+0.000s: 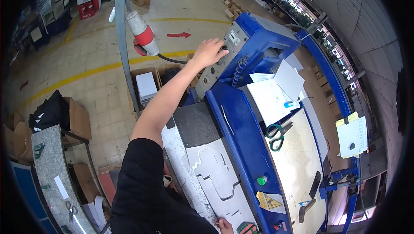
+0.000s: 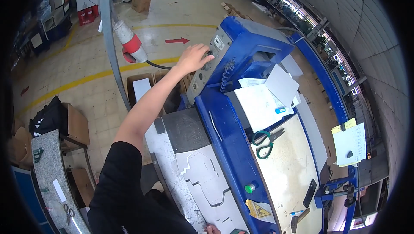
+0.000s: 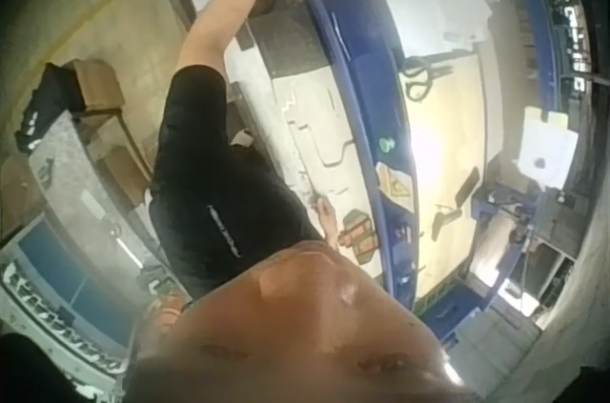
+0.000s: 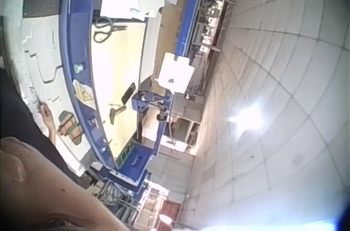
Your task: Using a die-cutting machine to cut shoe components from material sheets.
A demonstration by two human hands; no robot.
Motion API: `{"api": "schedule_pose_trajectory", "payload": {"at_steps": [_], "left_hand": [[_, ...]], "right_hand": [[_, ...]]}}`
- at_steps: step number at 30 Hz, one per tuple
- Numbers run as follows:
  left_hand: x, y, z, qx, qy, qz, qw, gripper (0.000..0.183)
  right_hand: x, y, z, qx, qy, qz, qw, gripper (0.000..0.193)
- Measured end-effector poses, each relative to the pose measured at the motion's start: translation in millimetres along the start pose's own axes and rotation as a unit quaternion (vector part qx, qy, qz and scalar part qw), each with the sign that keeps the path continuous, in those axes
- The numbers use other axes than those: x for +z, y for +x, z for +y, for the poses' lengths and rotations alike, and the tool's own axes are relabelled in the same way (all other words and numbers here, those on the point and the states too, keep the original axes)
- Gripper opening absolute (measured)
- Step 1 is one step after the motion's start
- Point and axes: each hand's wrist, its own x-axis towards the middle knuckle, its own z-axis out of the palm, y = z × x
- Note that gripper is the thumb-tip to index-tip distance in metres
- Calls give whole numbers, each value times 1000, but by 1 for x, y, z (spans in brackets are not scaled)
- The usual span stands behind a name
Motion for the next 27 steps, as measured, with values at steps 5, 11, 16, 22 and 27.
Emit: {"api": "schedule_pose_trajectory", "payload": {"at_steps": [5,11,16,22,27], "left_hand": [[-11,8,6,-22,-10,-46,999,42],[-15,2,-1,7,22,-49,999,41],[-1,23,4,-120,-211,90,966,25],[3,44,9,-193,-293,85,933,18],[9,46,18,-200,-275,93,936,18]], "right_hand": [[13,-3,23,-10,36,-12,999,49],[35,-10,19,-12,28,18,999,54],[24,9,64,43,5,-10,999,54],[25,7,79,-7,8,34,999,57],[38,-18,20,111,75,23,991,62]]}}
